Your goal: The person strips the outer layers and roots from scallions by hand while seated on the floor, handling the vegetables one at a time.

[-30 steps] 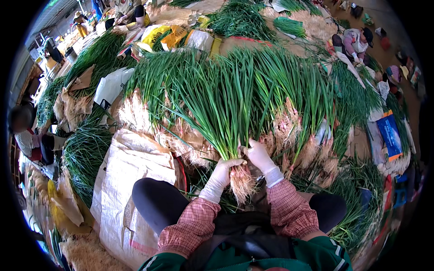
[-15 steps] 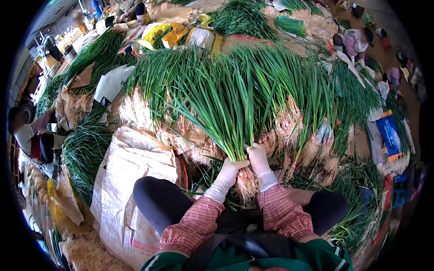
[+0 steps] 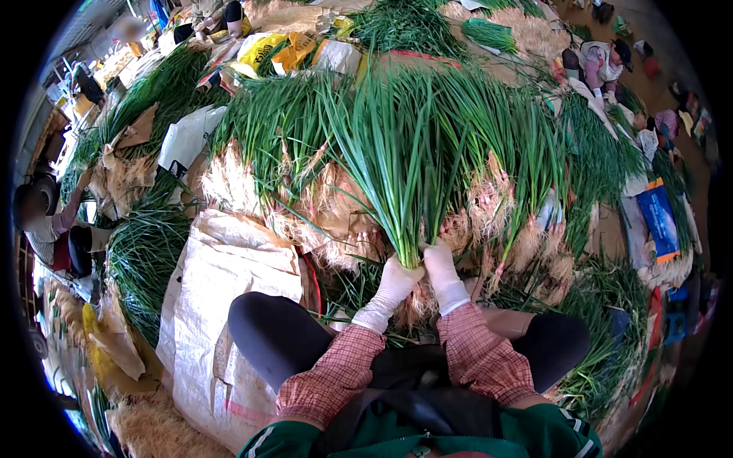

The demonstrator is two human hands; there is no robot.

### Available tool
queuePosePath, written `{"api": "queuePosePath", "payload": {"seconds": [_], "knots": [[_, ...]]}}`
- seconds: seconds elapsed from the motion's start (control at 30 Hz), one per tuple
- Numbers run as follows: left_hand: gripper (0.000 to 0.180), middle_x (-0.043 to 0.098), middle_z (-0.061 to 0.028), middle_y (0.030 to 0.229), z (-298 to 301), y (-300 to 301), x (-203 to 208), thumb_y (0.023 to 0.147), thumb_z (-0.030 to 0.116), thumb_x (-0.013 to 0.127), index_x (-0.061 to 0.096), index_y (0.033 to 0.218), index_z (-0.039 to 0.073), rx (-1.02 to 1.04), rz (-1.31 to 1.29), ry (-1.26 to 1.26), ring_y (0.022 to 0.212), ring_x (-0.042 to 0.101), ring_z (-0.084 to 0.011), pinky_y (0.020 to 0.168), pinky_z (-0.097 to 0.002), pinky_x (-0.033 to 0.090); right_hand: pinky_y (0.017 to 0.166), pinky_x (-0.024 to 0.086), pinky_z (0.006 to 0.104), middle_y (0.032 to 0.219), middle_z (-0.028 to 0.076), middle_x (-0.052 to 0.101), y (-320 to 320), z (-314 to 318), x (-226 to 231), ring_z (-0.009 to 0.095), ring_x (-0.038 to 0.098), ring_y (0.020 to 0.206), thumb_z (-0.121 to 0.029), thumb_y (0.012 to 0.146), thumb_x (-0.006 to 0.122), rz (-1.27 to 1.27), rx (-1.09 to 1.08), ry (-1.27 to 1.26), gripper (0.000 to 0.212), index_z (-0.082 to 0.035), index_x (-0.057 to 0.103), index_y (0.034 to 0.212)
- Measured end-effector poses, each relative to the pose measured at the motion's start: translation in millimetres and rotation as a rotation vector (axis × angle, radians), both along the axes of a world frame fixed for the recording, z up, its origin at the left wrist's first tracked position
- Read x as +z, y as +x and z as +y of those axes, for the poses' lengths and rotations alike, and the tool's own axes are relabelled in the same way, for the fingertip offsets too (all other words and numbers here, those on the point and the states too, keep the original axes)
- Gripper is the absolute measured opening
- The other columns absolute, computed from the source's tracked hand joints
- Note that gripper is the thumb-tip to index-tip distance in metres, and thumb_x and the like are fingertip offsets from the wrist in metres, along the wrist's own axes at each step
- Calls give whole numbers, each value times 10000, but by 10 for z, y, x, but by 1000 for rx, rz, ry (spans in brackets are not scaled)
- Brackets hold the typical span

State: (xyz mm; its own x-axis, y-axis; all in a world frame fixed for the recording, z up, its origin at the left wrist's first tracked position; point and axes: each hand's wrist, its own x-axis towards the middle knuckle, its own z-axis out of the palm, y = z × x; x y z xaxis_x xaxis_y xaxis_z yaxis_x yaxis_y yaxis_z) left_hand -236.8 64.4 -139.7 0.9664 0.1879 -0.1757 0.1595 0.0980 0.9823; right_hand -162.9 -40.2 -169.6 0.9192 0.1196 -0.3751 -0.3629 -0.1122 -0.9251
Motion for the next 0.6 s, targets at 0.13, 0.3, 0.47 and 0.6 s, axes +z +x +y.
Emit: {"api": "queuePosePath", "payload": {"seconds": [0.13, 0.3, 0.47, 0.6], "knots": [[101, 628, -74, 667, 122, -43, 357, 766, 13, 672, 620, 839, -34, -22, 130, -431, 444, 549, -106, 387, -210, 415, 877, 438, 324, 1031, 77, 623, -172, -4, 460, 215, 584, 944, -181, 932, 502, 146, -38, 734, 309, 3, 549, 1175], [179, 657, -122, 726, 325, -12, 319, 833, 124, 642, 622, 886, -46, -123, 155, -782, 525, 612, -163, 470, -232, 499, 816, 439, 257, 1028, 14, 577, -179, -194, 575, 127, 544, 917, -210, 971, 444, 51, 268, 765, 292, -29, 510, 1190], [313, 594, -125, 889, 389, -62, 253, 852, 129, 606, 521, 1121, -7, -145, 103, -1211, 766, 597, -219, 682, -340, 519, 760, 507, 267, 992, 59, 578, -210, -59, 613, 154, 572, 867, -225, 963, 473, 116, 153, 999, 265, -18, 506, 1125], [322, 514, -96, 896, 332, -45, 331, 850, 108, 600, 492, 1142, 25, -113, 30, -1402, 808, 512, -187, 715, -304, 466, 730, 520, 276, 920, 66, 567, -207, 54, 665, 164, 574, 839, -192, 961, 480, 256, 48, 1113, 211, -33, 510, 1097]]}}
